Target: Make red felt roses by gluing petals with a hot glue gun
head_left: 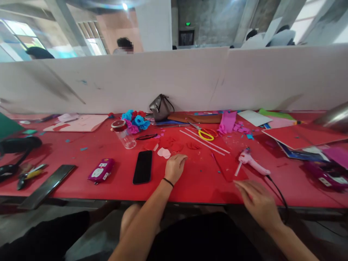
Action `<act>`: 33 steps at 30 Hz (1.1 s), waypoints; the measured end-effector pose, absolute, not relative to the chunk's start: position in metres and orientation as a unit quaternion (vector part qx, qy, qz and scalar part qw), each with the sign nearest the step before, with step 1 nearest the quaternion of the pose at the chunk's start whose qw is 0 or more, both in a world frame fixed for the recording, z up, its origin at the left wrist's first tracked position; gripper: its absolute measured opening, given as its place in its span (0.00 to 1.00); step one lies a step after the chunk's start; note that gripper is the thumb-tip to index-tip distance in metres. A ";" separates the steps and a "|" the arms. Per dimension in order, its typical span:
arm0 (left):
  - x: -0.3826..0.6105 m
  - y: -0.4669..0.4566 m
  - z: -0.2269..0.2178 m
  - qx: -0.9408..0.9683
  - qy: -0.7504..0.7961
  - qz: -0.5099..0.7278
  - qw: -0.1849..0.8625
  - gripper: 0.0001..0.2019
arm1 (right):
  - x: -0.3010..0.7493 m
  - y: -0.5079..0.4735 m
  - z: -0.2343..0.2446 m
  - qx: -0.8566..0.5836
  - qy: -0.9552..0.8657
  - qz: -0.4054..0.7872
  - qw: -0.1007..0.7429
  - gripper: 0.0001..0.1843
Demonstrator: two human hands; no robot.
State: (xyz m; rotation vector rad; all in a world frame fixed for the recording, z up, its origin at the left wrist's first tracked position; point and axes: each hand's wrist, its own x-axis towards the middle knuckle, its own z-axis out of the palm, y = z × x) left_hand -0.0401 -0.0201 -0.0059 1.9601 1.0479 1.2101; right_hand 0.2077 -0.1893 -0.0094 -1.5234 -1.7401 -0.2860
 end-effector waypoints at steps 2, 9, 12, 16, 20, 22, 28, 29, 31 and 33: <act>-0.037 -0.020 -0.007 0.799 0.377 0.398 0.246 0.09 | 0.235 -0.188 -0.013 -0.661 -0.638 -0.174 0.354 0.13; -0.033 -0.022 -0.010 0.923 0.324 0.201 0.047 0.17 | 0.279 -0.168 -0.026 -0.775 -0.527 -0.250 0.242 0.20; -0.030 -0.023 -0.010 0.923 0.344 0.169 0.030 0.18 | 0.287 -0.163 -0.025 -0.814 -0.510 -0.212 0.180 0.20; -0.028 -0.024 -0.010 0.912 0.366 0.181 0.025 0.18 | 0.306 -0.162 -0.025 -0.836 -0.512 -0.157 0.121 0.18; -0.028 -0.025 -0.011 0.904 0.379 0.195 0.026 0.17 | 0.324 -0.164 -0.023 -0.839 -0.508 -0.158 0.115 0.18; -0.029 -0.026 -0.011 0.904 0.380 0.195 0.026 0.17 | 0.323 -0.163 -0.018 -0.847 -0.482 -0.187 0.121 0.18; -0.030 -0.028 -0.012 0.918 0.351 0.181 0.029 0.18 | 0.260 -0.128 0.004 -0.734 -0.589 -0.214 0.260 0.17; -0.030 -0.028 -0.012 0.917 0.353 0.185 0.025 0.18 | 0.245 -0.117 0.007 -0.716 -0.616 -0.188 0.270 0.17; -0.031 -0.029 -0.011 0.908 0.368 0.199 0.011 0.17 | 0.216 -0.091 0.013 -0.707 -0.646 -0.127 0.258 0.17; -0.032 -0.031 -0.009 0.891 0.400 0.213 -0.002 0.15 | 0.194 -0.059 0.020 -0.713 -0.669 -0.059 0.204 0.17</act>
